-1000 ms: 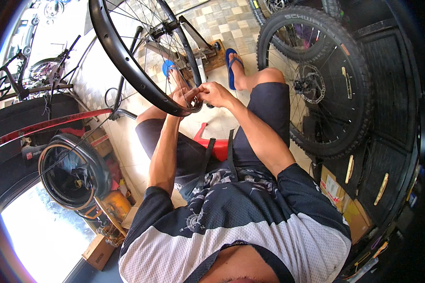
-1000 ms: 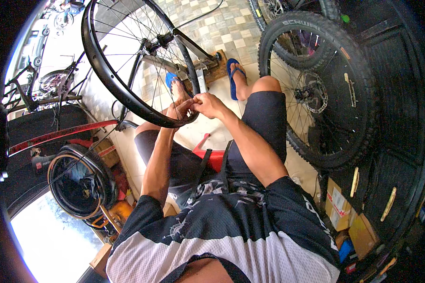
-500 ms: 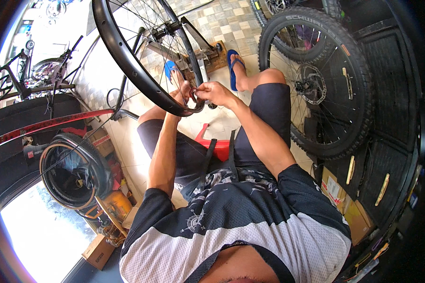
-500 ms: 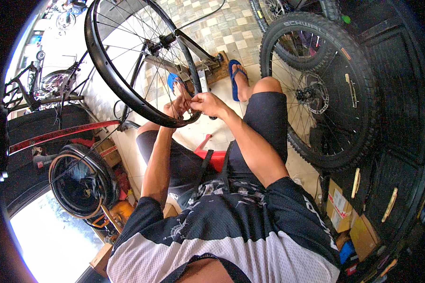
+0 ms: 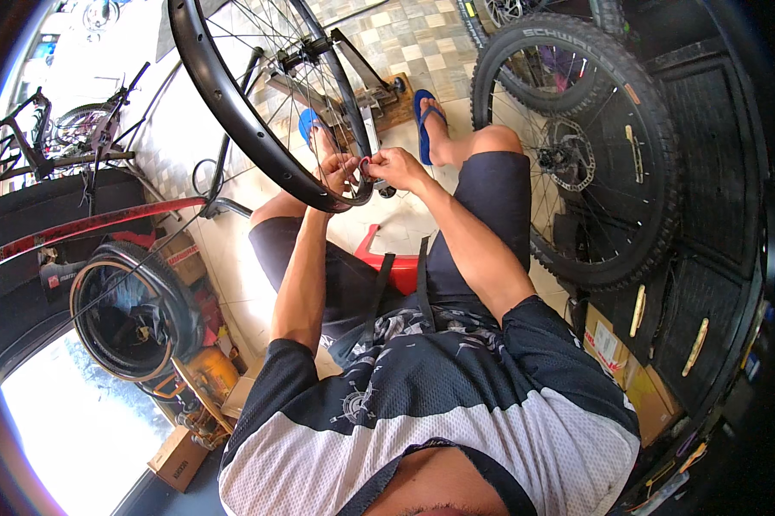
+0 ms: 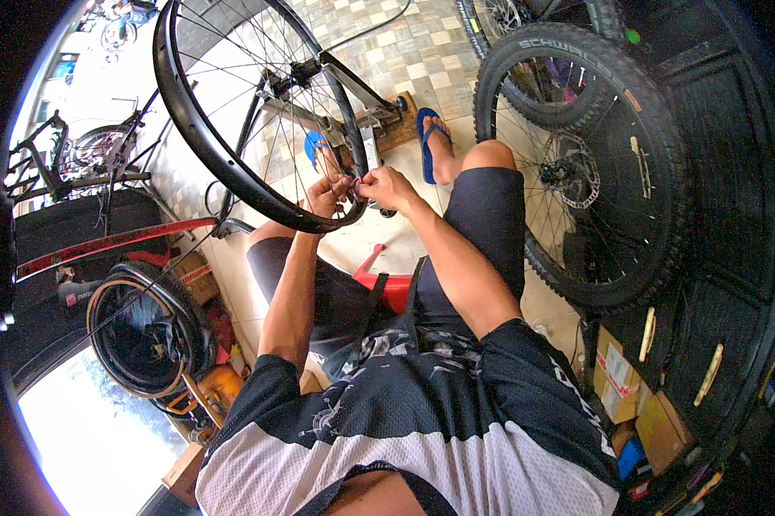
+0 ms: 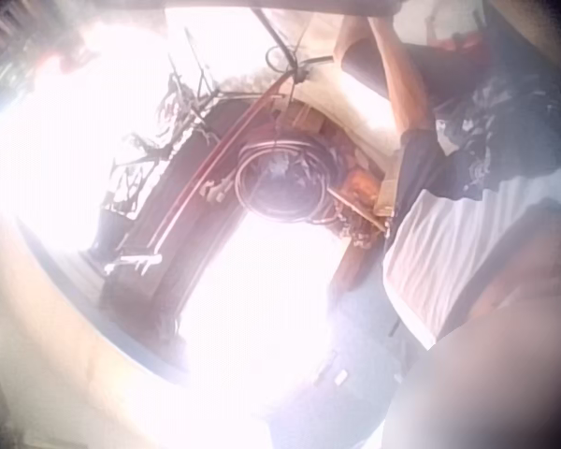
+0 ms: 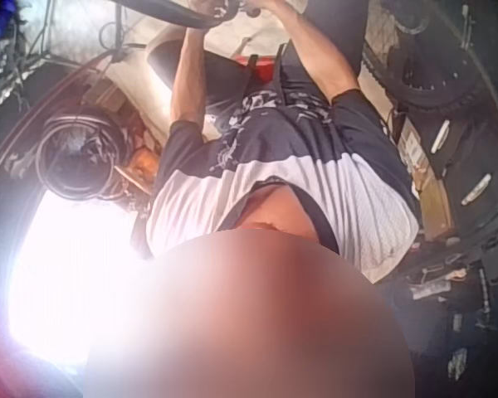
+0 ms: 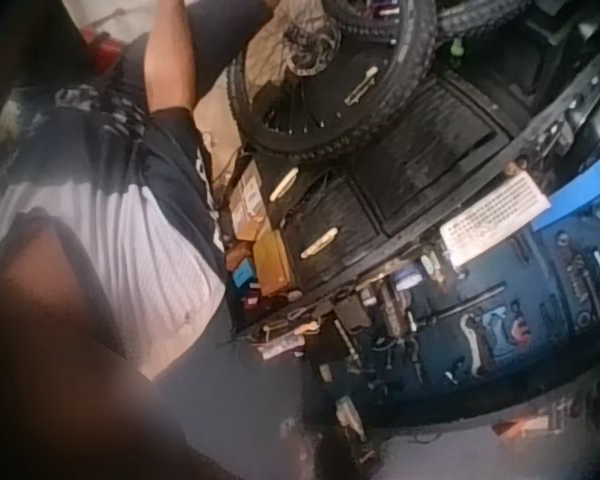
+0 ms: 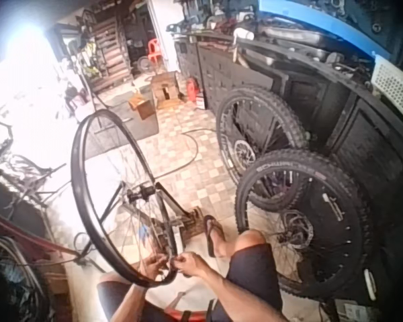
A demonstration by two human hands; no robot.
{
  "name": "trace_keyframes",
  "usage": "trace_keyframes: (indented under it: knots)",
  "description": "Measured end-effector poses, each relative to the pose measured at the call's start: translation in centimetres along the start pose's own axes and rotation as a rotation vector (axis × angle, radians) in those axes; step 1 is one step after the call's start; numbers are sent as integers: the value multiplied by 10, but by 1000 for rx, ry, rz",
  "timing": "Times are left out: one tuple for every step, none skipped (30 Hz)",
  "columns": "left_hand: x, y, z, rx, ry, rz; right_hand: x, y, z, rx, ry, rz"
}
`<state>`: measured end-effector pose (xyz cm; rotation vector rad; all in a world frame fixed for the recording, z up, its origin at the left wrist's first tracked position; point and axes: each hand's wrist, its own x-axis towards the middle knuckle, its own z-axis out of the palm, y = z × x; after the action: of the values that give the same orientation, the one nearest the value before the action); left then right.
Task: The person adjusts the spokes of a bicycle wheel mounted on a truing stand. They rotate the wheel and use a spoke wrench to tighten or loosen individual spokes, checking alignment repeatedly.
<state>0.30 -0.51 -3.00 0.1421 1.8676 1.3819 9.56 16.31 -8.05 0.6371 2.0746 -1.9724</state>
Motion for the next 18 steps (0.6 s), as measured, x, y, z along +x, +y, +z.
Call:
trace_keyframes:
  knots:
    - [-1, 2, -1, 14, -1, 13, -2, -2, 0, 58, -26, -81]
    - [-1, 4, -1, 36, -3, 21, -4, -5, 0, 81, -40, -85]
    - [-2, 6, -2, 67, -7, 20, -9, -9, -1, 88, -46, -46]
    - [-3, 8, -3, 83, -21, 19, -13, -14, -2, 39, -39, -123]
    - [-4, 11, -5, 107, -36, 10, -18, -20, -2, -26, -24, -159]
    - [-5, 12, -5, 131, -50, 1, -22, -26, -3, -98, -10, -173]
    - [-7, 13, -8, 106, -46, -129, -28, -31, -4, -157, 10, -224]
    - [-9, 13, -9, 73, -65, -147, -31, -36, -4, -168, 14, -223]
    - [-11, 13, -11, 37, -84, -158, -34, -40, -4, -166, 17, -236]
    - [-11, 12, -12, 1, -103, -169, -36, -43, -5, -162, 21, -252]
    - [-11, 10, -14, -23, -107, -180, -37, -44, -5, -148, 5, -239]
    - [-10, 8, -14, -42, -124, -137, -37, -45, -5, -123, -9, -235]
    - [-8, 5, -14, -62, -141, -95, -35, -46, -4, -99, -23, -230]
    - [-6, 3, -14, -79, -150, -83, -34, -45, -4, -92, -40, -168]
    - [-4, 0, -13, -69, -152, -42, -33, -43, -5, -61, -47, -228]
    - [-3, -3, -12, -57, -146, -32, -33, -40, -6, -47, -57, -231]
    - [-2, -4, -11, -23, -115, -49, -33, -37, -7, -24, -69, -235]
    - [-2, -5, -8, -31, -107, -1, -30, -35, -6, -10, -69, -223]
